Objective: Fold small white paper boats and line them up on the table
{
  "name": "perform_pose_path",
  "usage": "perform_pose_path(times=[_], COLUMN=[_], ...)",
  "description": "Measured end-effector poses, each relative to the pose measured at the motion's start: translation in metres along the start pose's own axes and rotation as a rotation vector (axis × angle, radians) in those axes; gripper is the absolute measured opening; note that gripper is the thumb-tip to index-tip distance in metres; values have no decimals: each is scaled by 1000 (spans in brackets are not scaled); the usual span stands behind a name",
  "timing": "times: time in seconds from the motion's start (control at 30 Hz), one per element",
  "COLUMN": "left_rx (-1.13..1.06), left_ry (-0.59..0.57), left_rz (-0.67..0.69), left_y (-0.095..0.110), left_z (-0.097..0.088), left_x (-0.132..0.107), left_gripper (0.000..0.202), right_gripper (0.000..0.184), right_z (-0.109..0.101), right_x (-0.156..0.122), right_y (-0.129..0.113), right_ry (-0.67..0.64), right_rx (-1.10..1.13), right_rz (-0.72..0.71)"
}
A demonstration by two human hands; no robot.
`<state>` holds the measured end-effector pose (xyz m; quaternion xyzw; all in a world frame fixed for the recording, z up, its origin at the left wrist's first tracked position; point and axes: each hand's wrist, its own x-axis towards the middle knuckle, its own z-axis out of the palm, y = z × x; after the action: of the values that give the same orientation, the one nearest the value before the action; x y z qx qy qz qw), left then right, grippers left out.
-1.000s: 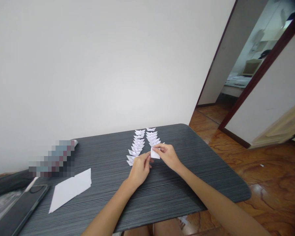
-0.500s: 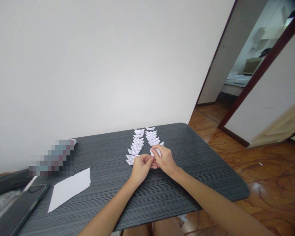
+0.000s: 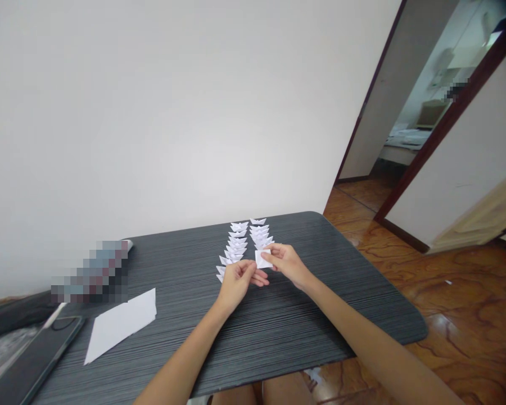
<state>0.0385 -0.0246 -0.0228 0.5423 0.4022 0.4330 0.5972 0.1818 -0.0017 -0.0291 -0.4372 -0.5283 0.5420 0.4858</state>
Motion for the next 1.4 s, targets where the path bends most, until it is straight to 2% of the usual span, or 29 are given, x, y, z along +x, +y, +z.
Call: perform_pose_path(times=[0.13, 0.2, 0.37, 0.43, 0.5, 0.83, 1.2, 1.4], left_rx=[132, 257, 504, 539, 549, 632, 834, 869], left_ry=[50, 75, 57, 45, 38, -11, -30, -29], left_rz=[140, 209, 314, 327, 332, 379, 556, 618], left_y=[-4, -4, 2, 5, 7, 6, -2, 0], left_z=[-3, -6, -13, -14, -14, -12, -15, -15], left_x=[0, 0, -1, -2, -3, -3, 0, -1], left_gripper=[31, 27, 21, 22, 23, 26, 26, 28], right_gripper=[27, 26, 17, 15, 15, 8, 10, 9], right_z=[4, 6, 4, 3, 3, 3, 0, 1], right_x=[-1, -3, -11, -14, -15, -16, -15, -15], right_y=[7, 7, -2, -4, -6, -7, -1, -1], right_ry=[-50, -95, -55, -66, -86, -78, -164, -159], right_rx=[39, -26, -479, -571, -604, -615, -668, -659], right_rz=[-45, -112, -534, -646, -701, -636, -600, -565])
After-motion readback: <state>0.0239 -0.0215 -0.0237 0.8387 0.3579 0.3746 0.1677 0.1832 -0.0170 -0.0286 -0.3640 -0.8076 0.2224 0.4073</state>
